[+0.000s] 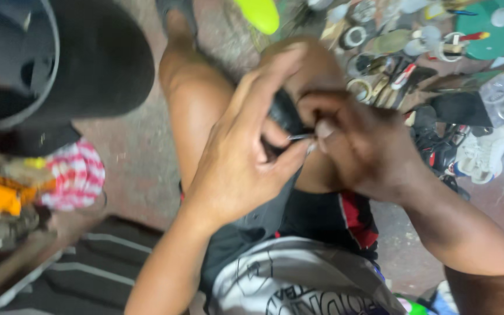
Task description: The person sits on the floor and sews a black shoe using a needle and thread. They repeatedly pass the needle through the shoe's sole and upper, pulling the thread tight to secure the repair.
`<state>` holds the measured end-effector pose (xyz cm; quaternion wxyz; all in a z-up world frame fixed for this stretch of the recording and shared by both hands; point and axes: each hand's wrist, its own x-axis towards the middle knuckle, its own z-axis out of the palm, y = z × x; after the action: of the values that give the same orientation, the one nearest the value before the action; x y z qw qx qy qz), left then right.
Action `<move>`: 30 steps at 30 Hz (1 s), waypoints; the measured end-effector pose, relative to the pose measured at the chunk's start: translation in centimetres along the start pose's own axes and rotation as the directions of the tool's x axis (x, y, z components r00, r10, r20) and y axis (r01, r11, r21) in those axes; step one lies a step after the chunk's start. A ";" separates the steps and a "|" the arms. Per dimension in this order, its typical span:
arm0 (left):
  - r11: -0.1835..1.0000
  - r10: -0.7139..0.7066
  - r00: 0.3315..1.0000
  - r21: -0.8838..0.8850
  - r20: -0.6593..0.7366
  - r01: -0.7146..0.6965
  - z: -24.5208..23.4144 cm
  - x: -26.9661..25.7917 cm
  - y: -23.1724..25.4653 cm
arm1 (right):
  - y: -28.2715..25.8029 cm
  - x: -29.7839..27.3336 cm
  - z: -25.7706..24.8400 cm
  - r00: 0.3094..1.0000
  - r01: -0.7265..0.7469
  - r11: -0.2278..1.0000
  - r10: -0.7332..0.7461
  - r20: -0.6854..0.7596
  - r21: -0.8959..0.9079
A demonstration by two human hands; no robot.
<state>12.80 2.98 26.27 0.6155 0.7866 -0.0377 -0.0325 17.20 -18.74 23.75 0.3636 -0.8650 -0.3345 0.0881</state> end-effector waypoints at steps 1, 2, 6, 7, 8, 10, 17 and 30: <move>0.999 0.038 0.999 -0.033 0.002 -0.038 -0.3 -0.3 -0.3 | -0.4 0.2 0.2 0.998 -0.064 0.993 0.062 0.025 0.102; 0.995 0.080 0.997 -0.057 -0.005 -0.081 -0.7 -1.0 -0.6 | -0.9 0.5 0.3 0.982 -0.166 0.930 0.186 -0.029 0.327; 0.971 0.143 0.934 -0.138 -0.326 -0.197 -3.0 -5.1 -2.4 | -2.3 1.7 -0.9 0.890 -0.335 0.660 0.456 -0.005 0.672; 0.967 0.082 0.919 -0.192 -0.385 -0.166 -3.5 -6.3 -3.0 | -2.4 2.0 -0.8 0.910 -0.328 0.716 0.415 0.002 0.616; 0.957 0.021 0.898 -0.250 -0.440 -0.145 -4.1 -7.4 -3.7 | -2.4 2.3 -0.6 0.928 -0.312 0.770 0.372 0.007 0.557; 0.925 -0.127 0.840 -0.369 -0.527 -0.092 -4.1 -10.0 -5.2 | -2.3 2.7 0.4 0.983 -0.184 0.916 0.180 0.047 0.357; 0.924 -0.330 0.748 -0.361 -0.576 0.130 2.2 -17.5 -9.2 | -2.3 4.1 1.9 0.972 -0.210 0.956 0.228 -0.063 0.206; 0.997 -0.071 0.706 -0.042 -0.704 0.058 3.8 -18.8 -7.3 | 2.5 3.2 0.3 0.986 -0.113 0.929 0.148 -0.076 0.352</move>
<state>-6.16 2.98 18.35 0.5885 0.7350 0.2277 0.2483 20.84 -17.85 22.11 0.5200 -0.8110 -0.2366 0.1259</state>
